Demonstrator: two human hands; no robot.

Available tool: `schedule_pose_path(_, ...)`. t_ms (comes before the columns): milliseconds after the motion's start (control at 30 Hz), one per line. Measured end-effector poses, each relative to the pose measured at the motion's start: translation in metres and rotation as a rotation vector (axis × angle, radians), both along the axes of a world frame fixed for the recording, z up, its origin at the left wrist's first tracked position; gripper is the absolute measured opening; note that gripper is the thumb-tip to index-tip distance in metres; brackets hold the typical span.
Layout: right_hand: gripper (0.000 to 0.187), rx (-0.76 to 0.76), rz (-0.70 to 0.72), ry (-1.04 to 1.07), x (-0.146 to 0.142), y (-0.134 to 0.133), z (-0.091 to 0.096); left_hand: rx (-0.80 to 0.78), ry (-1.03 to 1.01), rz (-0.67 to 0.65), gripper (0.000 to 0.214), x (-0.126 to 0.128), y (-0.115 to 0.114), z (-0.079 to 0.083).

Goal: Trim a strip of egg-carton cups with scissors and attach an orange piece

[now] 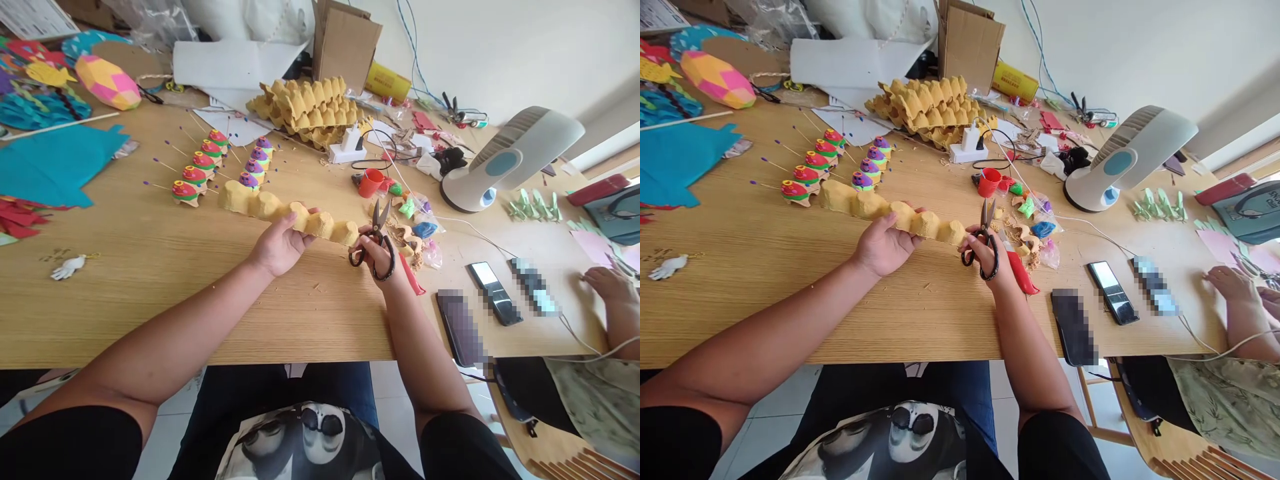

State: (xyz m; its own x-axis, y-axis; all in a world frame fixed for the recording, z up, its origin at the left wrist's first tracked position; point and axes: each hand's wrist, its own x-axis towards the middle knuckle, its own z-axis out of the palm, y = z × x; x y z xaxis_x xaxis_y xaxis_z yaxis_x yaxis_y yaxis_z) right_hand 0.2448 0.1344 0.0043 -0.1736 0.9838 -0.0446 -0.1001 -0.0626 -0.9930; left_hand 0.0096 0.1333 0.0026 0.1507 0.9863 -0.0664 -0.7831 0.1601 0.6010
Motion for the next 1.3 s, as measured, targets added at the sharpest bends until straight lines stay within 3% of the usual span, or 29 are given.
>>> schedule_pose_path(200,0.05,-0.046,0.012,0.166,-0.007,-0.002,-0.005,0.007,0.02,0.006,0.02,-0.003,0.0,0.001)
schedule_pose_path(400,0.049,-0.061,0.054,0.233,-0.008,-0.011,0.015,-0.01,0.035,-0.061,0.034,-0.009,-0.001,0.002)
schedule_pose_path(667,0.05,-0.052,0.303,0.219,-0.014,-0.019,0.017,-0.002,0.109,-0.244,0.056,-0.008,-0.007,0.004)
schedule_pose_path(800,0.048,-0.046,0.362,0.231,-0.016,-0.021,0.017,0.019,0.131,-0.298,0.06,-0.007,-0.007,0.002)
schedule_pose_path(1167,0.047,-0.025,0.369,0.217,-0.013,-0.021,0.016,-0.054,0.102,-0.261,0.074,-0.008,-0.005,0.002)
schedule_pose_path(1300,0.048,-0.027,0.368,0.209,-0.014,-0.021,0.01,-0.061,0.094,-0.21,0.067,-0.008,-0.003,0.001)
